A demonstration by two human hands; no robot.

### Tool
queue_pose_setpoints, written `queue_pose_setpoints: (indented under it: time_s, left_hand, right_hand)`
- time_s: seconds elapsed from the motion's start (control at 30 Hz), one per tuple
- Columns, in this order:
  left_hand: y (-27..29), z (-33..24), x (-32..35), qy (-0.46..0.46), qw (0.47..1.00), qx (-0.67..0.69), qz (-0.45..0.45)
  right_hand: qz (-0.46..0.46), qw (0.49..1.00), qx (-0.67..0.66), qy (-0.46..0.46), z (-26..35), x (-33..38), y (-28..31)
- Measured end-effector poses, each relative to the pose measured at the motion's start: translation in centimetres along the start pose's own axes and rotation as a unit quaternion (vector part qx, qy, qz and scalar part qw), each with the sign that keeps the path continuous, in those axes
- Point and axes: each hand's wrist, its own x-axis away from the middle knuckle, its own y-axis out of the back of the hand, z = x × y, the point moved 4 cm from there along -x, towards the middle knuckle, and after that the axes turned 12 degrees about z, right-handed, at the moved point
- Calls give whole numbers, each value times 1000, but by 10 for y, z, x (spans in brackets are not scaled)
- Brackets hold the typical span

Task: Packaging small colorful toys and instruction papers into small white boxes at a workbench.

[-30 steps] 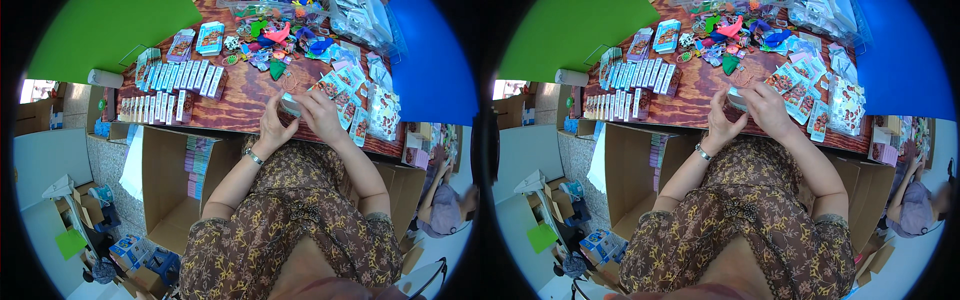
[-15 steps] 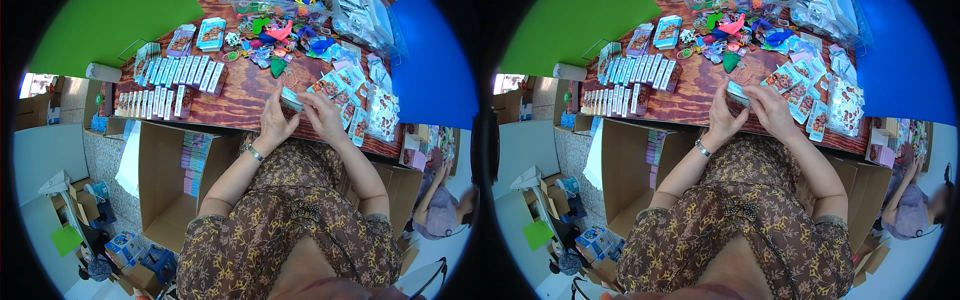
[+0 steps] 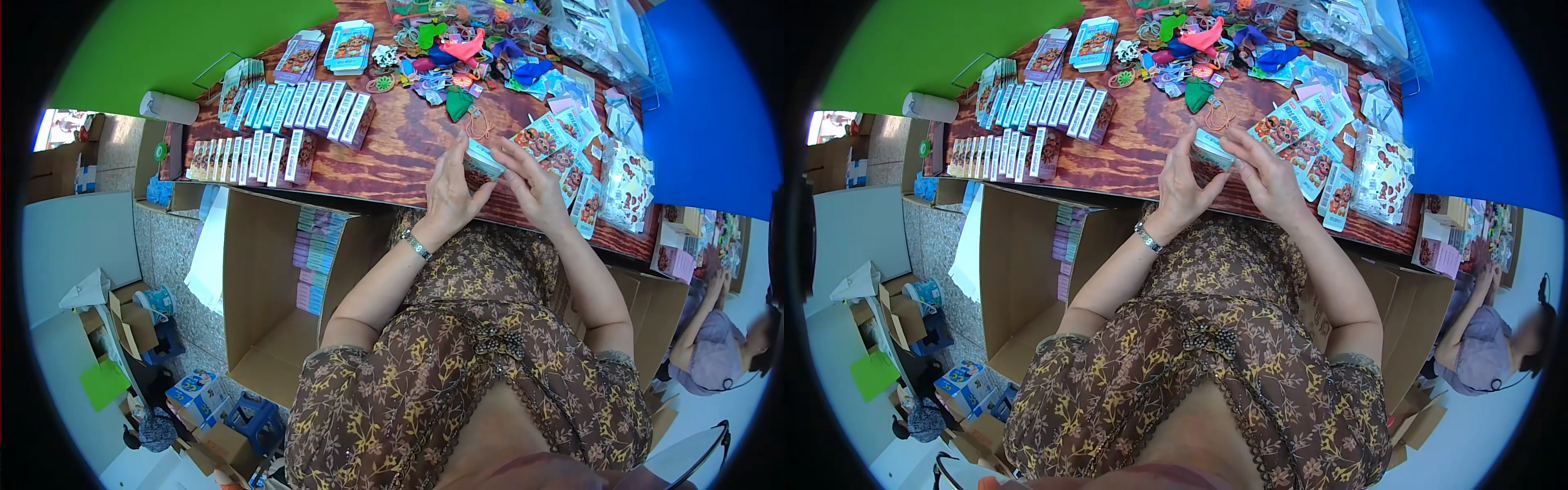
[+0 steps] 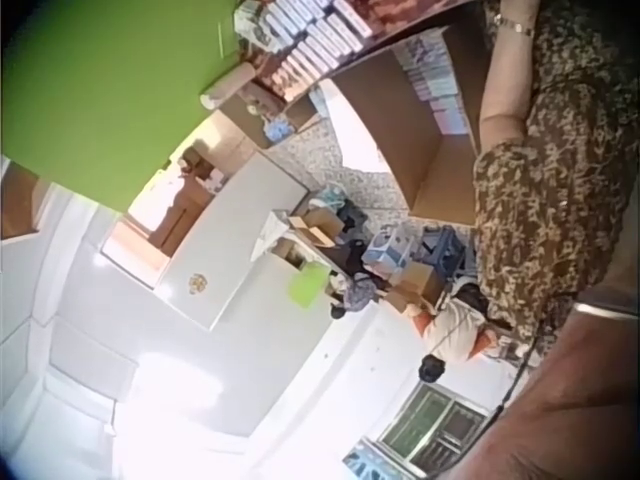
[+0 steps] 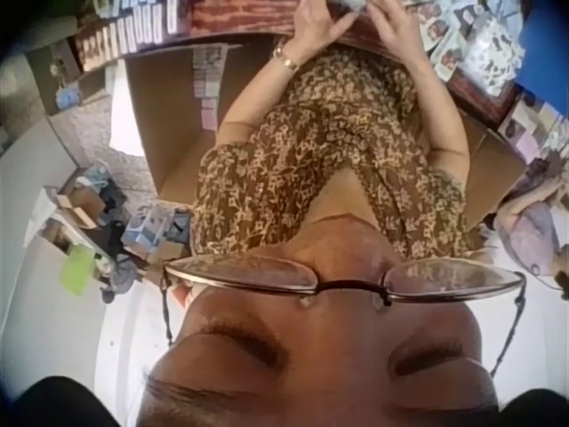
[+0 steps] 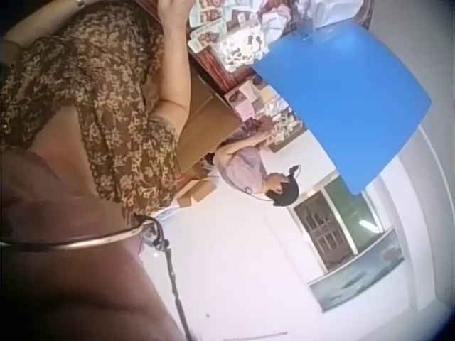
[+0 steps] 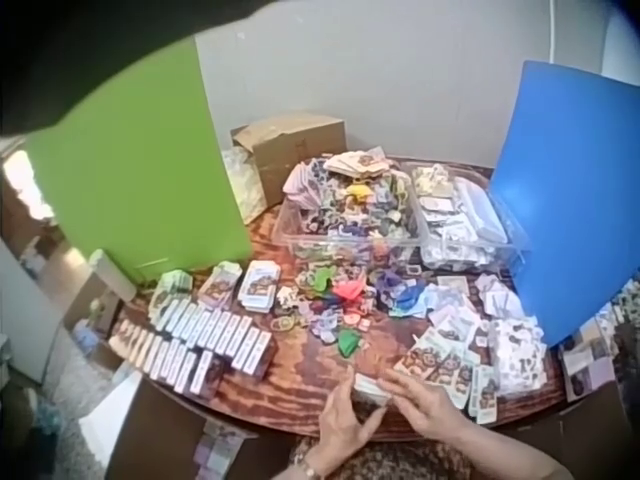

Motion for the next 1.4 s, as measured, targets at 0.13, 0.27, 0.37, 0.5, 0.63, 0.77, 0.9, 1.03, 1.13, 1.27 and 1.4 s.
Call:
queue_pose_setpoints:
  time_s: [0.13,0.27,0.37,0.5,0.63,0.77,0.9,1.03,1.13,1.27,1.4]
  left_hand:
    - [1,0,-2,-21,1000,0,-1]
    - [1,1,-3,-32,999,-17,-6]
    - [1,0,-3,-31,999,9,-2]
    - [0,-1,-1,-23,1000,15,-1]
    - [-2,1,0,-13,1000,28,4]
    - [-3,1,-1,-10,1000,22,1]
    - [7,1,-4,-20,999,38,18]
    - [18,24,-16,10,973,207,106]
    - [20,35,-20,69,919,358,147]
    - [21,41,-16,98,925,333,152]
    - [18,39,-14,110,927,294,206]
  right_hand:
    - [-14,995,84,52,5,-3,2]
    - [-16,995,87,56,3,-4,1]
    - [-26,992,102,71,1,-4,0]
    - [-29,984,138,105,6,0,-4]
    - [-59,967,191,156,10,3,-12]
    - [-93,946,241,196,2,1,-21]
    - [-97,957,206,180,-4,-1,-17]
    - [-80,985,114,97,4,-7,-1]
    - [-37,998,-9,40,-3,-8,-1]
    - [17,999,-41,8,-1,-10,-2]
    - [32,998,-56,-8,1,-8,-4]
